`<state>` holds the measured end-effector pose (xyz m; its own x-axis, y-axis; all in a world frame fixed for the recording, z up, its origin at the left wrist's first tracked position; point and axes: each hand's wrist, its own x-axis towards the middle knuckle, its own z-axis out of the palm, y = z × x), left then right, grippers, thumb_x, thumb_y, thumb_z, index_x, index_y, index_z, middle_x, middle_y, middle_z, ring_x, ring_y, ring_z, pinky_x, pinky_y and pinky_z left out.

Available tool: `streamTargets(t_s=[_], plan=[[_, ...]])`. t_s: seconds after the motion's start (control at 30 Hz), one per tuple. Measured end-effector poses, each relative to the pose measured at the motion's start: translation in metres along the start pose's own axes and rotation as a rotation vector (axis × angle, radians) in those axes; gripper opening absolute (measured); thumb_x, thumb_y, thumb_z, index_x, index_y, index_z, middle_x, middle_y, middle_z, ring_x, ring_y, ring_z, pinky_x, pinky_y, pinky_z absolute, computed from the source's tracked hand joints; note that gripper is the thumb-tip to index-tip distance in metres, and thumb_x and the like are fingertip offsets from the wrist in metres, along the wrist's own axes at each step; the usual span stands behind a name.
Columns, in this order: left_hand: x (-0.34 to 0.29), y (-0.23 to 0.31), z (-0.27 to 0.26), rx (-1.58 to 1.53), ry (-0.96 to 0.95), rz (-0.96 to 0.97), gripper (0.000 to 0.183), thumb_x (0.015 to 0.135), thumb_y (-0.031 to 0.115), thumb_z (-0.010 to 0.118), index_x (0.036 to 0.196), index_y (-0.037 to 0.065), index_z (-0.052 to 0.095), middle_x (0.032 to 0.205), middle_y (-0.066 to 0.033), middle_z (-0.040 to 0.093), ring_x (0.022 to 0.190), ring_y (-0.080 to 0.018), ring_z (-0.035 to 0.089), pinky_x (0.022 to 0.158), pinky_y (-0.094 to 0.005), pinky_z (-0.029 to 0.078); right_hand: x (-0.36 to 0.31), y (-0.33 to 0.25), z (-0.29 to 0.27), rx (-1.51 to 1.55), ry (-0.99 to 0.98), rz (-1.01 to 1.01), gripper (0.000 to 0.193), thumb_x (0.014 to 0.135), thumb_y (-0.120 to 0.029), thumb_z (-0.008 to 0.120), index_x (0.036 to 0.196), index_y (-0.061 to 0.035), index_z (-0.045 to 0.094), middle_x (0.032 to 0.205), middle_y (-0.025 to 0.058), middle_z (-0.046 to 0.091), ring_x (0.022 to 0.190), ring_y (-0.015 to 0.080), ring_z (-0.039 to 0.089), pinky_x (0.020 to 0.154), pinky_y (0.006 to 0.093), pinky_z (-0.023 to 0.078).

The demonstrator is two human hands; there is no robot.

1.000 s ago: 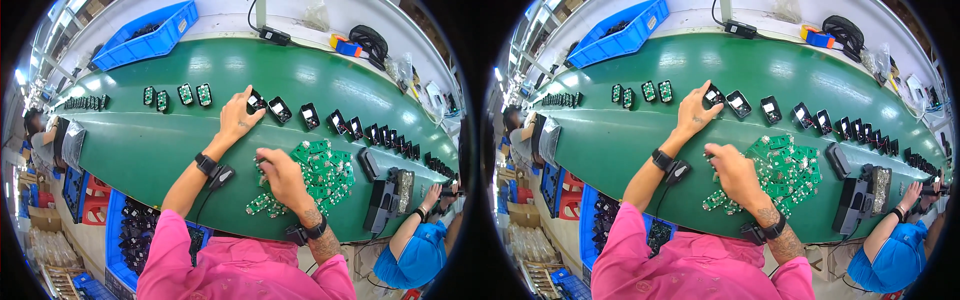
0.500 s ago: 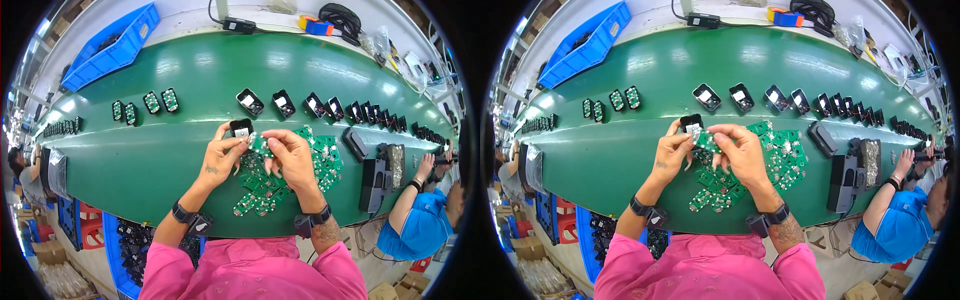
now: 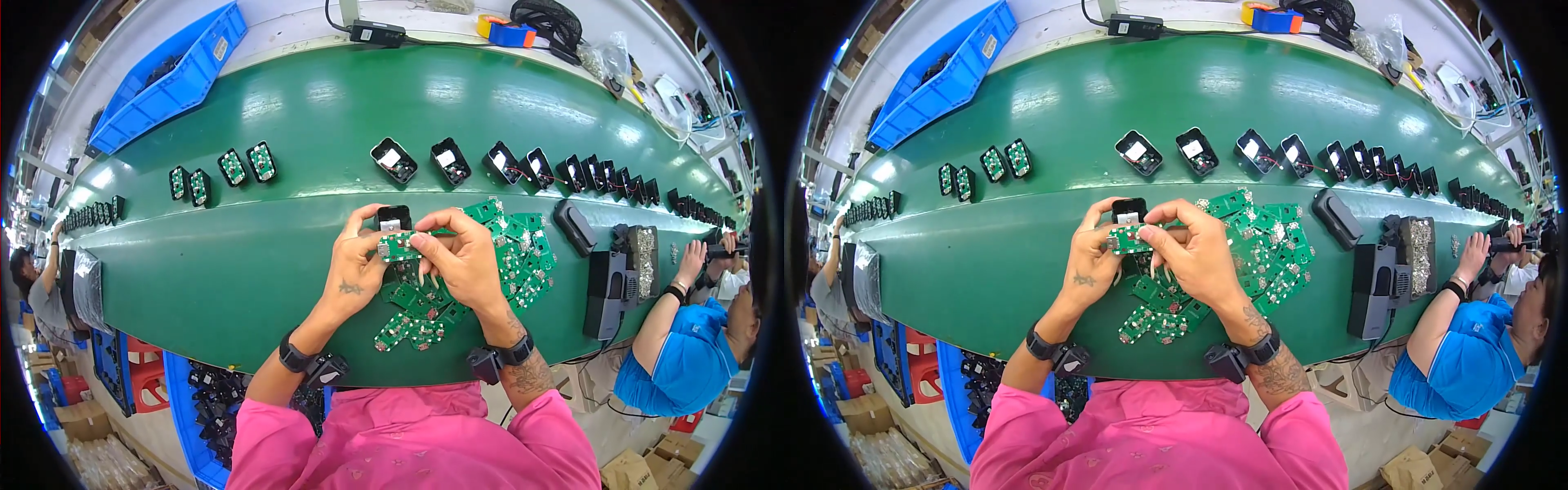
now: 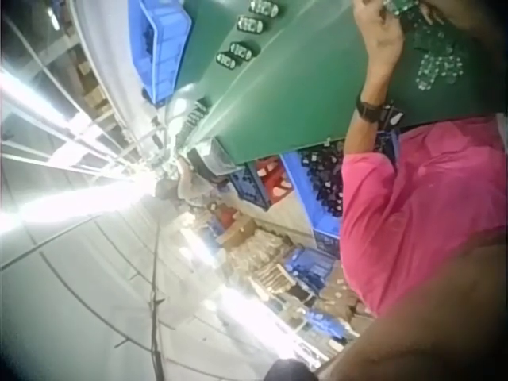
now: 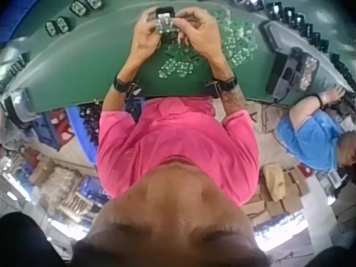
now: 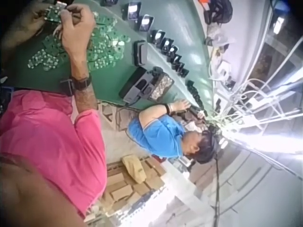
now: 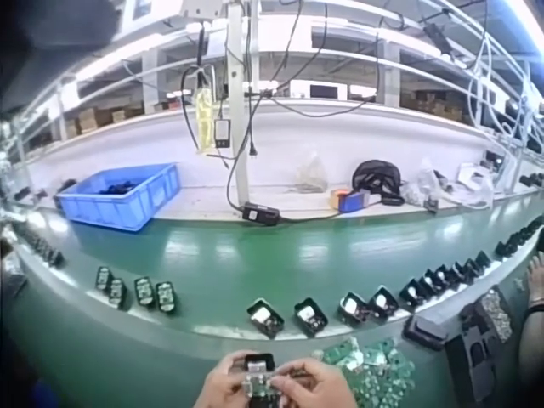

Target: The person assembles electronic devices by picking up a black housing and a circuit board, fitting the board into the housing, and placing the unit on the conveyor belt.

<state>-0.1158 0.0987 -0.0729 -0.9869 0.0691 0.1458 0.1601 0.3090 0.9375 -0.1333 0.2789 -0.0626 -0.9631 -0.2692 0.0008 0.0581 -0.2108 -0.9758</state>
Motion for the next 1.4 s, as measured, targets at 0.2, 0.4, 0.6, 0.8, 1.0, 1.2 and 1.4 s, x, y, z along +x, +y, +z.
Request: streamTargets(t_s=[0.2,0.4,0.6,0.8,1.0,1.2,1.4], plan=[[-0.002,0.012,0.008,-0.207,0.007,-0.035,0.059,0.083,0.0,0.068,0.14,0.007,0.052,0.128,-0.0162,0.056,0.109,-0.0182,0.06,0.085,-0.0318,0.055,0.003,0.007,-0.001,-0.128,0.024,-0.069,0.017,0.092,-0.005,0.068,0.105,0.0019,0.06,0.08,0.0027,0.064,0.06,0.0063,0.061,0.05,0.0199,0.046],[0.001,0.014,-0.001,-0.557,-0.119,-0.197,0.062,0.09,0.002,0.064,0.147,0.0,0.04,0.131,-0.0127,0.056,0.11,-0.0156,0.059,0.091,-0.0292,0.053,0.004,0.009,-0.004,-0.472,0.038,-0.252,0.014,0.088,-0.005,0.072,0.099,0.0005,0.066,0.099,0.0052,0.06,0.074,0.0072,0.061,0.054,0.0197,0.045],[-0.005,0.01,0.007,-0.488,-0.091,-0.211,0.059,0.092,-0.001,0.059,0.148,0.002,0.041,0.124,-0.0114,0.061,0.104,-0.0122,0.061,0.092,-0.0282,0.053,0.005,0.016,-0.006,-0.6,0.039,-0.4,0.016,0.083,-0.01,0.076,0.098,-0.0049,0.074,0.118,0.0108,0.056,0.111,0.0208,0.055,0.086,0.0318,0.049],[-0.008,0.002,0.009,-0.433,-0.177,-0.18,0.053,0.094,0.004,0.061,0.145,0.003,0.046,0.123,-0.0089,0.061,0.105,-0.0132,0.061,0.088,-0.0272,0.055,0.003,0.022,-0.005,-0.466,0.029,-0.332,0.013,0.084,-0.01,0.073,0.096,-0.0045,0.074,0.13,0.0143,0.052,0.123,0.0267,0.049,0.102,0.0395,0.041],[-0.005,0.017,0.014,-0.558,-0.003,-0.182,0.044,0.095,0.002,0.058,0.138,0.004,0.051,0.126,-0.0109,0.057,0.103,-0.0165,0.065,0.08,-0.0279,0.06,-0.003,0.017,0.004,-0.558,0.133,-0.456,0.01,0.086,-0.009,0.072,0.093,-0.0024,0.071,0.124,0.0135,0.054,0.117,0.0266,0.05,0.095,0.0368,0.042],[-0.01,0.016,0.018,-0.124,0.239,0.157,0.045,0.091,-0.003,0.062,0.135,0.006,0.058,0.125,-0.0181,0.057,0.1,-0.019,0.066,0.081,-0.0299,0.059,-0.007,0.006,0.008,-0.662,0.138,-0.536,0.007,0.085,-0.003,0.071,0.089,0.0005,0.067,0.091,0.0107,0.061,0.079,0.0213,0.06,0.065,0.0315,0.046],[-0.009,0.022,0.013,0.018,0.183,0.199,0.047,0.088,-0.006,0.062,0.133,0.009,0.061,0.127,-0.0209,0.057,0.099,-0.0223,0.067,0.081,-0.0311,0.059,-0.004,-0.002,0.001,-0.667,0.005,-0.526,0.005,0.084,0.001,0.07,0.086,0.0021,0.066,0.075,0.0091,0.06,0.065,0.0204,0.06,0.057,0.0318,0.046]])
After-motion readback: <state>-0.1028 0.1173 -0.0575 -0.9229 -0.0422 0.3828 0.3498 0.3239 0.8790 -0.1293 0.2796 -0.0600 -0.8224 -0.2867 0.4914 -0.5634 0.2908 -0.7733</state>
